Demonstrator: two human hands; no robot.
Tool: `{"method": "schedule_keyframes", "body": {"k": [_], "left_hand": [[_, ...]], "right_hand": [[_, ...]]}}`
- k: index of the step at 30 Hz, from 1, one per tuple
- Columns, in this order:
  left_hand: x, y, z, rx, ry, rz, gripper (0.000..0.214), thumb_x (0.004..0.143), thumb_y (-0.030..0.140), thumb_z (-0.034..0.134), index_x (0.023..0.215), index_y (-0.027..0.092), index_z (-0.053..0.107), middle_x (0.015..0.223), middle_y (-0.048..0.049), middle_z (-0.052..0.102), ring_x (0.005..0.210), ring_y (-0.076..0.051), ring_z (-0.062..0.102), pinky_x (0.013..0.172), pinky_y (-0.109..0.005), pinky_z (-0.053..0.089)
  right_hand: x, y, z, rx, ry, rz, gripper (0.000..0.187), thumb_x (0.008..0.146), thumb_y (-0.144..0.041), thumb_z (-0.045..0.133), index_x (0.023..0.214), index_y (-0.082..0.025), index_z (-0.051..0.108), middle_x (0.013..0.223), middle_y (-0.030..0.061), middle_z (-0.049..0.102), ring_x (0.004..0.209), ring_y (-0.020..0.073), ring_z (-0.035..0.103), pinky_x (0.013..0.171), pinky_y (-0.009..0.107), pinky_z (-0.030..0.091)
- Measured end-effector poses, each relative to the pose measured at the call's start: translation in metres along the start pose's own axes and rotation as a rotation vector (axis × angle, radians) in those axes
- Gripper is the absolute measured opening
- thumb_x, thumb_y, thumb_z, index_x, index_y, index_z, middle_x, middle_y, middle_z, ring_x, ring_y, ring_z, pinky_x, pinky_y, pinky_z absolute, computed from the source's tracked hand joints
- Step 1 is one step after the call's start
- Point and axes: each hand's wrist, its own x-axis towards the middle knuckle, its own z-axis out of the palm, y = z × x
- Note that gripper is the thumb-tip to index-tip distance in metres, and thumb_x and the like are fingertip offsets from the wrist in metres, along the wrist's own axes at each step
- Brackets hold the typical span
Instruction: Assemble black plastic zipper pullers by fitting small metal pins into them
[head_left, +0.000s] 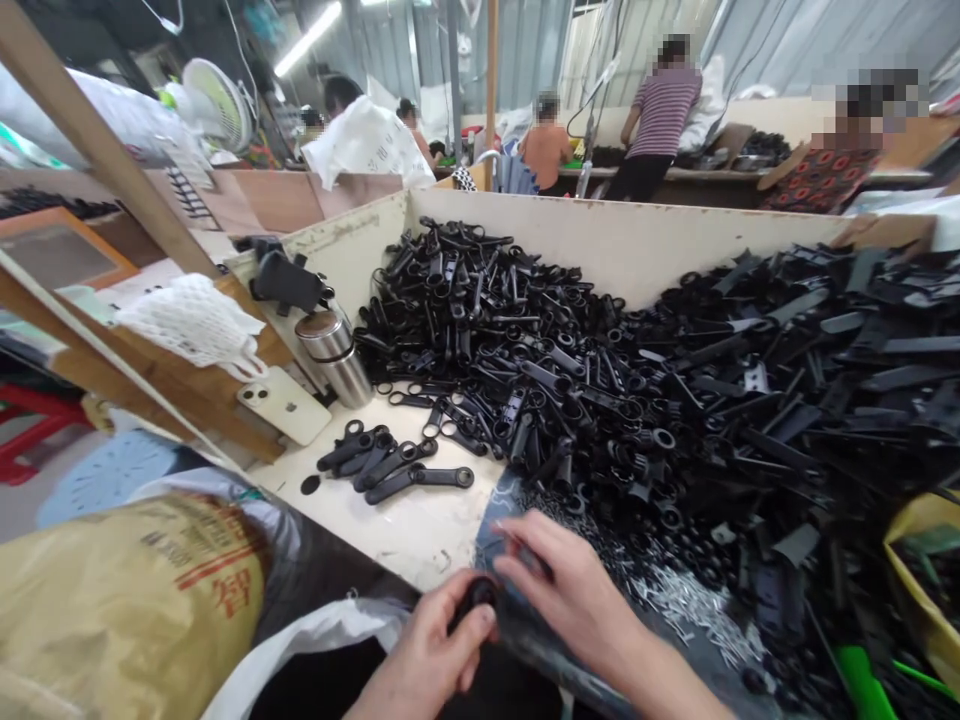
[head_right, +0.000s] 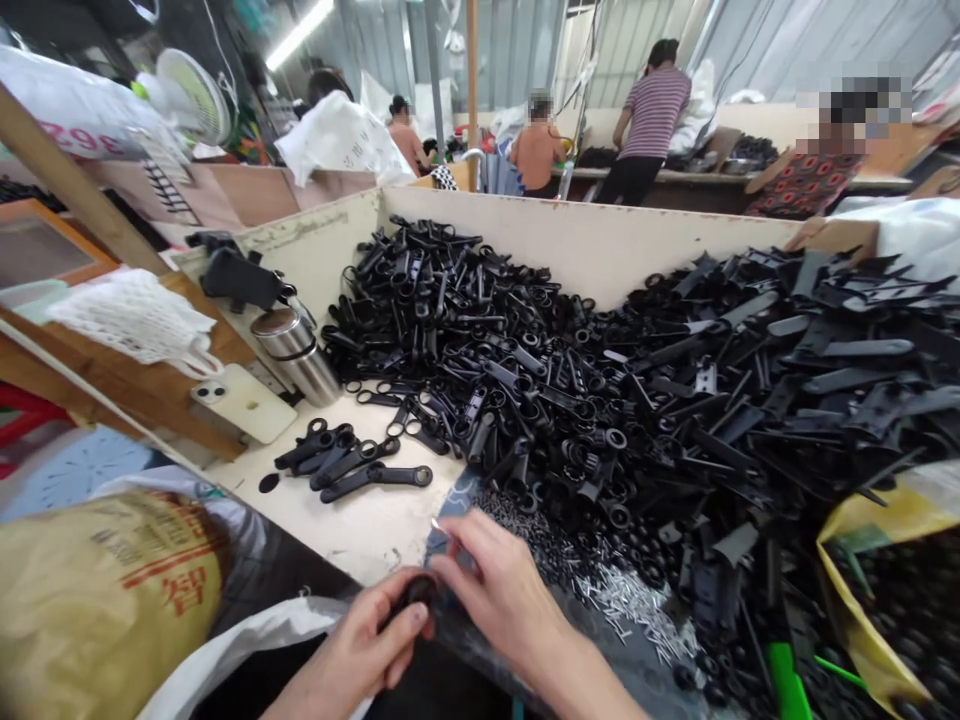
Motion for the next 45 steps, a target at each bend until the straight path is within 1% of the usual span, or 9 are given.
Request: {"method": "schedule_keyframes", "body": {"k": [6,10,14,18,26,32,37,42,45], "left_hand": [[-0.018,0.001,-0.043,-0.090,0.248,0.008,0.060,0.079,0.068,0.074,0.109,0.017,0.067,0.080,-0.0011,0.065,0.041,-0.002,0.038,0.036,-0.016,0.020],[-0.034,0.014,-0.051,-0.252,0.294,-0.018,0.053,0.077,0.059,0.081,0.106,0.017,0.069,0.085,-0.0051,0.070,0.045,-0.003,0.044,0.037,-0.015,0.027],[-0.034,0.027,-0.041,-0.316,0.103,-0.039,0.047,0.082,0.054,0.079,0.111,0.017,0.070,0.091,-0.0083,0.072,0.043,-0.003,0.046,0.037,-0.016,0.027],[-0.019,0.027,-0.022,-0.266,0.021,-0.008,0.045,0.086,0.055,0.075,0.113,0.020,0.068,0.088,-0.0045,0.069,0.044,0.000,0.038,0.040,-0.015,0.017],[0.003,0.014,0.011,-0.003,-0.173,-0.024,0.057,0.094,0.058,0.062,0.137,0.019,0.060,0.069,0.0035,0.059,0.051,-0.008,0.042,0.048,-0.020,0.032],[0.001,0.034,0.036,0.342,-0.190,-0.024,0.047,0.091,0.036,0.066,0.138,0.032,0.064,0.137,-0.0069,0.064,0.100,-0.023,0.063,0.074,-0.028,0.052],[0.003,0.045,0.061,0.377,-0.219,-0.006,0.033,0.093,0.028,0.061,0.124,0.029,0.071,0.113,-0.0019,0.072,0.109,-0.022,0.061,0.097,-0.031,0.047],[0.007,0.034,0.081,0.228,-0.318,-0.142,0.036,0.093,0.031,0.057,0.127,0.021,0.063,0.069,0.0065,0.057,0.055,-0.012,0.048,0.056,-0.024,0.042],[0.008,0.029,0.088,0.240,-0.328,-0.142,0.031,0.093,0.032,0.055,0.120,0.019,0.064,0.064,0.0074,0.053,0.054,-0.012,0.047,0.055,-0.024,0.041]], "right_hand": [[0.101,-0.006,0.031,-0.352,-0.181,0.005,0.027,0.096,-0.020,0.067,0.123,-0.018,0.068,0.112,0.0112,0.071,0.097,0.0280,0.072,0.080,0.033,0.054],[0.101,-0.002,0.042,-0.362,-0.219,-0.010,0.020,0.100,-0.020,0.063,0.118,-0.019,0.071,0.107,0.0108,0.073,0.095,0.0281,0.073,0.077,0.033,0.052],[0.091,-0.003,0.041,-0.296,-0.212,0.013,0.034,0.095,-0.025,0.071,0.129,-0.026,0.068,0.107,0.0071,0.074,0.089,0.0261,0.073,0.076,0.032,0.052],[0.064,-0.008,0.024,-0.187,-0.091,0.103,0.042,0.098,-0.028,0.067,0.140,-0.023,0.061,0.098,0.0036,0.073,0.085,0.0202,0.070,0.078,0.028,0.052],[-0.056,-0.019,-0.006,0.366,0.198,0.246,0.015,0.096,-0.033,0.068,0.104,-0.024,0.078,0.080,-0.0006,0.063,0.068,0.0148,0.057,0.061,0.024,0.045],[-0.084,-0.004,-0.010,0.288,0.281,0.205,0.014,0.096,-0.021,0.069,0.108,-0.024,0.076,0.083,0.0006,0.070,0.072,0.0155,0.064,0.065,0.024,0.050],[-0.103,0.003,-0.020,0.203,0.363,0.019,0.021,0.098,-0.008,0.062,0.108,-0.021,0.074,0.087,0.0036,0.072,0.075,0.0155,0.069,0.068,0.023,0.054],[-0.122,0.007,-0.020,0.100,0.441,-0.031,0.030,0.096,-0.002,0.059,0.116,-0.020,0.073,0.087,0.0048,0.072,0.074,0.0155,0.070,0.066,0.022,0.057],[-0.128,0.009,-0.019,0.094,0.462,0.001,0.028,0.095,-0.003,0.061,0.114,-0.019,0.074,0.086,0.0048,0.073,0.074,0.0153,0.071,0.067,0.022,0.057]]}}
